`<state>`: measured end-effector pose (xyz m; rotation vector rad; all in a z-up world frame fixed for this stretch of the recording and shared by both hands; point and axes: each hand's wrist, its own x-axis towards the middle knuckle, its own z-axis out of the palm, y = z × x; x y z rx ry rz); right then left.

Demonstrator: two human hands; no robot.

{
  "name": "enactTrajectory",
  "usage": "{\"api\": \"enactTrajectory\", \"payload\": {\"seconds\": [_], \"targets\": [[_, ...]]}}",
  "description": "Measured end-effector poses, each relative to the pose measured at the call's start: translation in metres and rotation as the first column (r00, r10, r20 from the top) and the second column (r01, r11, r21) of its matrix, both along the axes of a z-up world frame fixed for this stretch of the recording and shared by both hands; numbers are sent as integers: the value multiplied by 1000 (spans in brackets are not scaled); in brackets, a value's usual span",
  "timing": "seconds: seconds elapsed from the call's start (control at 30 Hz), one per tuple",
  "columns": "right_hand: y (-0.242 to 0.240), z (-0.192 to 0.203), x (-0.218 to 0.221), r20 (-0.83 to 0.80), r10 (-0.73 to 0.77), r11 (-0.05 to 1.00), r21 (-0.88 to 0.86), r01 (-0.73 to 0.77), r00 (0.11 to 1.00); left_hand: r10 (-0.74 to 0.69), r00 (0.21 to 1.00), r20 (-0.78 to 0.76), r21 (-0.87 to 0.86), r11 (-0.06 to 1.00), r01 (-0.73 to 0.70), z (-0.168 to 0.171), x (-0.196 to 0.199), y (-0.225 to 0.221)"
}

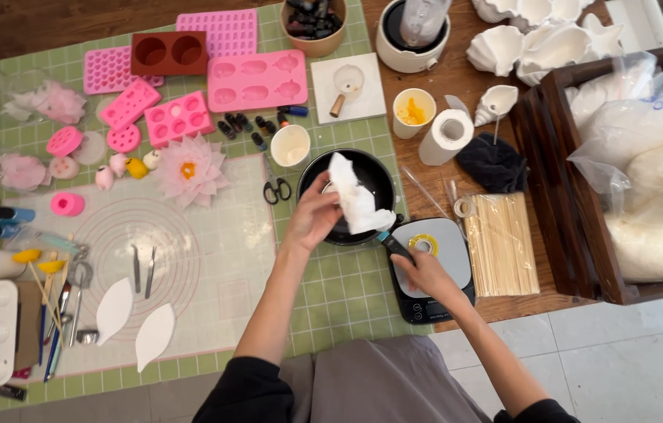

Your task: Wiping out a melting pot with a paper towel in a candle-making studio.

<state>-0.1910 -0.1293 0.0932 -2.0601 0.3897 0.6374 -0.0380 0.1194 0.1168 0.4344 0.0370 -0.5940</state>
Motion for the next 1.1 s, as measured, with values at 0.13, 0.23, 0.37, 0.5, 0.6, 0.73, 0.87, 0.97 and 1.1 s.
{"api": "enactTrajectory", "payload": {"seconds": [0.13,0.23,0.37,0.5,0.6,0.73,0.87,0.97,1.1], "targets": [[12,44,1,176,-38,991,-117,60,984,46,999,29,-157,987,-41,16,-19,14],[15,52,-4,356,-65,971,-194,142,932,99,995,3,-236,967,-95,8,-31,5],[33,75,-4,669,-90,992,-3,123,738,145,988,-55,-247,957,-154,12,-46,-21],[54,101,3,290,-541,638,753,161,790,184,980,-72,-111,975,-191,8,-66,-48],[42,76,4,247,-671,588,751,299,699,120,850,513,449,807,-385,11,-83,-50],[45,60,8,343,-692,659,660,361,635,-63,733,677,677,444,-587,53,-103,-43],[56,36,6,581,-578,810,491,320,573,-66,764,641,728,367,-579,39,-117,-47],[63,47,10,679,-481,876,403,266,555,44,815,577,662,559,-499,26,-120,-43],[71,73,12,679,-363,922,360,141,638,115,912,394,662,652,-369,43,-123,-33]]}}
